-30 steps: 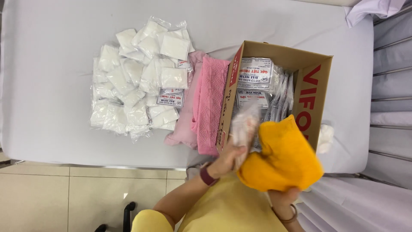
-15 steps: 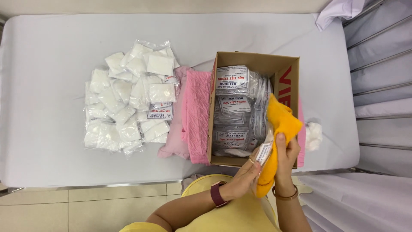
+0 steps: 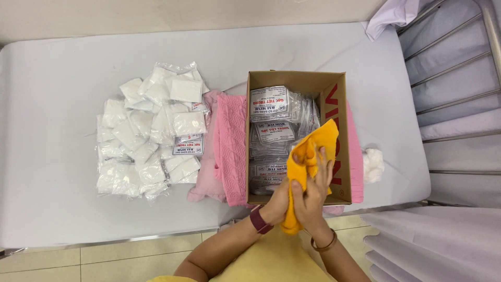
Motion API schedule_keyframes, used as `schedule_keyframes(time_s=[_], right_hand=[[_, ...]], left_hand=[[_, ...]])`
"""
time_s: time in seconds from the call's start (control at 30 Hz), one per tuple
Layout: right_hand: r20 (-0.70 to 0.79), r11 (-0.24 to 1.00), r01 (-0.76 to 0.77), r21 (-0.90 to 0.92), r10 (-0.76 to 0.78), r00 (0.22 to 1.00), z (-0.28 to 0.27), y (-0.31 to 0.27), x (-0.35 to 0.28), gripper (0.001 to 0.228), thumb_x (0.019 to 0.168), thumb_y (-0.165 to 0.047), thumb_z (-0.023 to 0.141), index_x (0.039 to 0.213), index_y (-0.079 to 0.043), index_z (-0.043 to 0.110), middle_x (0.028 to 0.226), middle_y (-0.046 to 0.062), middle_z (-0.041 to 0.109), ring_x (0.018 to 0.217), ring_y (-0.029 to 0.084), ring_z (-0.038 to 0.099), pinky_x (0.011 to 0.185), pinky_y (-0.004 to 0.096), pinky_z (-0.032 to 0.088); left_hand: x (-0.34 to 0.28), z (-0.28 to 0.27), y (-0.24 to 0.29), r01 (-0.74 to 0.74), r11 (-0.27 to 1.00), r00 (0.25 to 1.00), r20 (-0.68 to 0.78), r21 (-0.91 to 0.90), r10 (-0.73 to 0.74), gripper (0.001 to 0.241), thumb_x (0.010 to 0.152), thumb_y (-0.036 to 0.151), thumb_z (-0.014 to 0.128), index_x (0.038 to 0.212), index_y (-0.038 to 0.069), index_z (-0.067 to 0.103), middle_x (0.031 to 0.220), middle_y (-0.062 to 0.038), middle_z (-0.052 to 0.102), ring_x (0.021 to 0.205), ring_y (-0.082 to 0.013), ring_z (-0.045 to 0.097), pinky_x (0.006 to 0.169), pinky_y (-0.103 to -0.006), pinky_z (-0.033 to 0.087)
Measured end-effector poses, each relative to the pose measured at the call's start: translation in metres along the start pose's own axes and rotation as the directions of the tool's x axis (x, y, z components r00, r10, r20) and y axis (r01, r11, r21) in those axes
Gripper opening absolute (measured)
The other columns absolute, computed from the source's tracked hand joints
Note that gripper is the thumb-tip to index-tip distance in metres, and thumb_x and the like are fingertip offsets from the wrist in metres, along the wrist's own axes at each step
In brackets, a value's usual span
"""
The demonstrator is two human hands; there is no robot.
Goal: The person wipes small, individually wrapped white packages with a yellow cloth. They pick up each package from a pile on a white surface, wipe it, and place it into a cardboard box labeled VIFON. The task is performed repeatedly.
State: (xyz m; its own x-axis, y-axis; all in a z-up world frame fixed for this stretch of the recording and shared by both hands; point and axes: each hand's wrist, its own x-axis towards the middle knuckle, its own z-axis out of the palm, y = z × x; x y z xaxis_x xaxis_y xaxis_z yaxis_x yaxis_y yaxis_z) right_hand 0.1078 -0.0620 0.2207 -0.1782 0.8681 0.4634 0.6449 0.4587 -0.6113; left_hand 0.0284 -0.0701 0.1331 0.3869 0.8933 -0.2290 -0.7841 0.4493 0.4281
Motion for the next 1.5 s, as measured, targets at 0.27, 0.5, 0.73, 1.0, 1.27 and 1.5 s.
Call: schedule_keyframes(time_s=[0.27,0.5,0.73,1.0,1.27,1.5], right_hand=[[0.451,0.128,-0.762,0.635,0.74,0.5,-0.023,0.08,0.011,0.054,0.102,-0.037,0.059,0.141,-0.001,0.059,0.134,0.021,0.06,0.116,0.035,0.059,0.095,0.046,0.052],[0.612,0.051,-0.726,0.686,0.499,0.613,0.021,0.132,-0.071,0.073,0.079,-0.007,0.079,0.145,-0.009,0.049,0.135,0.009,0.063,0.123,0.022,0.063,0.101,0.037,0.054],[0.566,0.367,-0.79,0.492,0.554,0.61,-0.023,0.117,-0.05,0.049,0.079,-0.009,0.084,0.123,-0.001,0.066,0.111,0.012,0.075,0.1,0.02,0.072,0.086,0.039,0.061],[0.549,0.453,-0.818,0.355,0.607,0.574,-0.064,0.122,-0.071,0.039,0.076,-0.013,0.087,0.11,0.0,0.073,0.098,0.009,0.078,0.09,0.017,0.073,0.08,0.035,0.061],[0.359,0.336,-0.823,0.459,0.777,0.517,-0.156,0.146,-0.126,0.044,0.077,-0.008,0.083,0.116,0.002,0.068,0.103,0.01,0.074,0.095,0.021,0.071,0.082,0.038,0.06],[0.285,0.236,-0.794,0.56,0.845,0.452,-0.157,0.135,-0.139,0.046,0.079,-0.007,0.081,0.121,0.001,0.066,0.108,0.01,0.072,0.099,0.022,0.069,0.085,0.038,0.058]], left_hand=[[-0.024,0.037,0.022,-0.195,0.909,0.981,0.075,0.368,0.181,0.057,0.111,0.031,0.042,0.16,0.006,0.029,0.159,-0.007,0.041,0.146,-0.0164,0.041,0.123,-0.0321,0.032],[-0.003,0.022,0.037,-0.267,0.392,0.752,-0.064,0.88,0.656,0.035,0.104,0.016,0.061,0.134,0.0,0.057,0.127,-0.014,0.059,0.118,-0.0184,0.058,0.105,-0.035,0.048],[-0.006,0.02,0.057,-0.33,0.495,0.876,0.065,0.804,0.479,0.036,0.087,0.012,0.083,0.114,0.0,0.062,0.101,-0.007,0.073,0.089,-0.0114,0.069,0.078,-0.026,0.057],[0.019,-0.054,0.064,-0.149,0.456,0.835,-0.135,0.878,0.534,0.013,0.096,0.008,0.079,0.098,0.0,0.069,0.084,-0.009,0.07,0.074,-0.0072,0.062,0.06,-0.022,0.048],[0.056,-0.003,0.07,-0.05,0.18,0.92,-0.025,0.982,0.391,0.054,0.082,-0.01,0.064,0.133,0.003,0.052,0.103,-0.021,0.071,0.079,-0.0283,0.074,0.062,-0.0382,0.06],[0.112,-0.082,-0.066,-0.207,-0.275,0.976,0.219,0.939,0.015,0.051,0.072,-0.017,0.062,0.118,0.001,0.074,0.112,-0.026,0.071,0.085,-0.0396,0.074,0.077,-0.0437,0.062]])
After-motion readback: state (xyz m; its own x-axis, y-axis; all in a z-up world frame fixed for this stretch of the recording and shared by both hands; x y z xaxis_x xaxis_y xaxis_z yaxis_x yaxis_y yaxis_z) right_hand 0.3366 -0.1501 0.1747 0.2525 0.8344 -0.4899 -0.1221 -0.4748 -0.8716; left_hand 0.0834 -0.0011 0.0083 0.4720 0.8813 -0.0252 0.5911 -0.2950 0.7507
